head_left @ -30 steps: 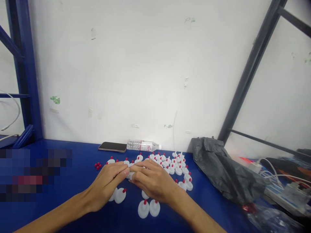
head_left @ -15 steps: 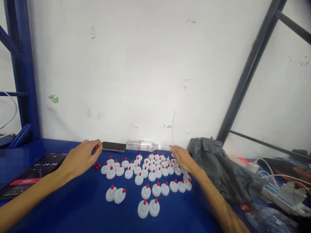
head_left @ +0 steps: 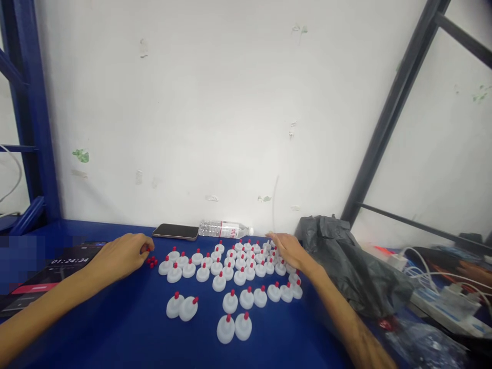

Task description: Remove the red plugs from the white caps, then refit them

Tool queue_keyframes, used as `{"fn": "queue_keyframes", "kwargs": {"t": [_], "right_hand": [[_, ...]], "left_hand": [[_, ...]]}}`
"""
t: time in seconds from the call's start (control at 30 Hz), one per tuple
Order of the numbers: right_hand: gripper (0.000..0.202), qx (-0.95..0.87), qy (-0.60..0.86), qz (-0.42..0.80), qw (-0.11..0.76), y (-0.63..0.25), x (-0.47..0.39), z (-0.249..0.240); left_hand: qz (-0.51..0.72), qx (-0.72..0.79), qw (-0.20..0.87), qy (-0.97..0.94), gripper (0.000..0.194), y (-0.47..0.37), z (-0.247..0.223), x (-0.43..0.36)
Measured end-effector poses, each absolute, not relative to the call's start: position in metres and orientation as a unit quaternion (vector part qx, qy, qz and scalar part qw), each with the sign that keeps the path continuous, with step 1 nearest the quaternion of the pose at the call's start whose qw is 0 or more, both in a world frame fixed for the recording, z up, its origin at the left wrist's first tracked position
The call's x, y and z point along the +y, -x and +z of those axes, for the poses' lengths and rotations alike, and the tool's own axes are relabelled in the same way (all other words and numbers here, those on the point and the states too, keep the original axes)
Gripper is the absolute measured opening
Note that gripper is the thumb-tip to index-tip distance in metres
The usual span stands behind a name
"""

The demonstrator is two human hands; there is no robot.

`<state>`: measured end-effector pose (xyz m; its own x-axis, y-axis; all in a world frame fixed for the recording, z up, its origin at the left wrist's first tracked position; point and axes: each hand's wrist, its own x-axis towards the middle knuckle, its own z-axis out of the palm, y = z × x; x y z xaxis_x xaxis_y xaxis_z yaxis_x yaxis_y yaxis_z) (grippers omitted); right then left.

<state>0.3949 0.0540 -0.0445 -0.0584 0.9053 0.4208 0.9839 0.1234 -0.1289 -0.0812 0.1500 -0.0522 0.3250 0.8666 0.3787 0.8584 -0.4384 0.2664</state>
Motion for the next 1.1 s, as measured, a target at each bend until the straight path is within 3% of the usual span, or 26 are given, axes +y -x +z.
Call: {"fn": "queue_keyframes", "kwargs": {"t": [0.23,0.43,0.63,0.8,1.1], "right_hand": [[0.020,-0.658,0.713,-0.142,0.196,-0.417,0.054,-0.035],[0.024,-0.650,0.734,-0.107,0.166,-0.416,0.053,-0.043],[0.005,-0.616,0.750,-0.103,0.217,-0.420,0.053,-0.038],[0.016,-0.616,0.725,-0.109,0.288,-0.410,0.052,-0.029],[0.019,-0.702,0.627,-0.119,0.315,-0.350,0.036,-0.023]], "left_hand": [[0.171,0.555,0.016,-0.814,0.021,0.083,-0.053,0.148],[0.169,0.548,0.032,-0.818,0.021,0.081,-0.053,0.146],[0.162,0.549,0.046,-0.819,0.024,0.079,-0.051,0.145],[0.160,0.561,0.034,-0.812,0.030,0.076,-0.051,0.145],[0.263,0.514,-0.026,-0.816,0.036,0.060,-0.035,0.130]]}}
